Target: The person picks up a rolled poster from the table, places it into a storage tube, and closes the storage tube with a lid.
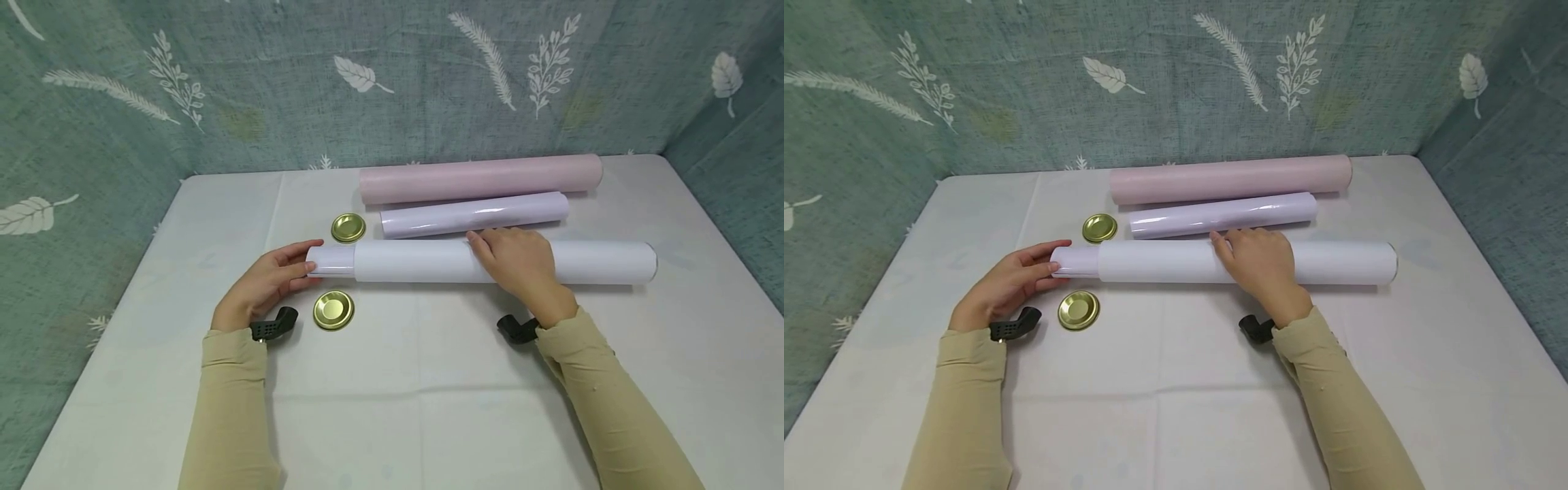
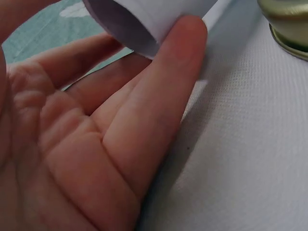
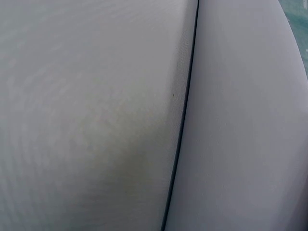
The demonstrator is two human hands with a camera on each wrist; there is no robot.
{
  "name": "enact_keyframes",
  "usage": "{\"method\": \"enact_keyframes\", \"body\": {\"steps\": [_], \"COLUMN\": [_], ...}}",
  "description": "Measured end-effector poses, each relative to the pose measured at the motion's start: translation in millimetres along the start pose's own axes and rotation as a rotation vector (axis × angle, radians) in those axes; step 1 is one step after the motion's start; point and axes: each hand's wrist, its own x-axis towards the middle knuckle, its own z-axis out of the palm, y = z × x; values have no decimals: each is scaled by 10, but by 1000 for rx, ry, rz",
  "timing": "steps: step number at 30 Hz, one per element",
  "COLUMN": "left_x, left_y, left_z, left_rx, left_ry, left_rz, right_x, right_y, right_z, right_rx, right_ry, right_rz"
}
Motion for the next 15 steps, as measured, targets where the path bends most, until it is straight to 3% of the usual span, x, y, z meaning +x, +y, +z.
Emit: {"method": "enact_keyframes", "body": {"steps": [6, 15], "left_x": [-5, -13], "left_y": [1, 20], "left_z": [24, 64], "left_rx": [22, 128], "left_ry": [-61, -33], "left_rz": [35, -5], "right_x": [2, 3], "right_y": [1, 20], "right_z": [-3, -6], "right_rx": [-6, 6], "right_ry": [-5, -23], "right_rz": [3, 16]}}
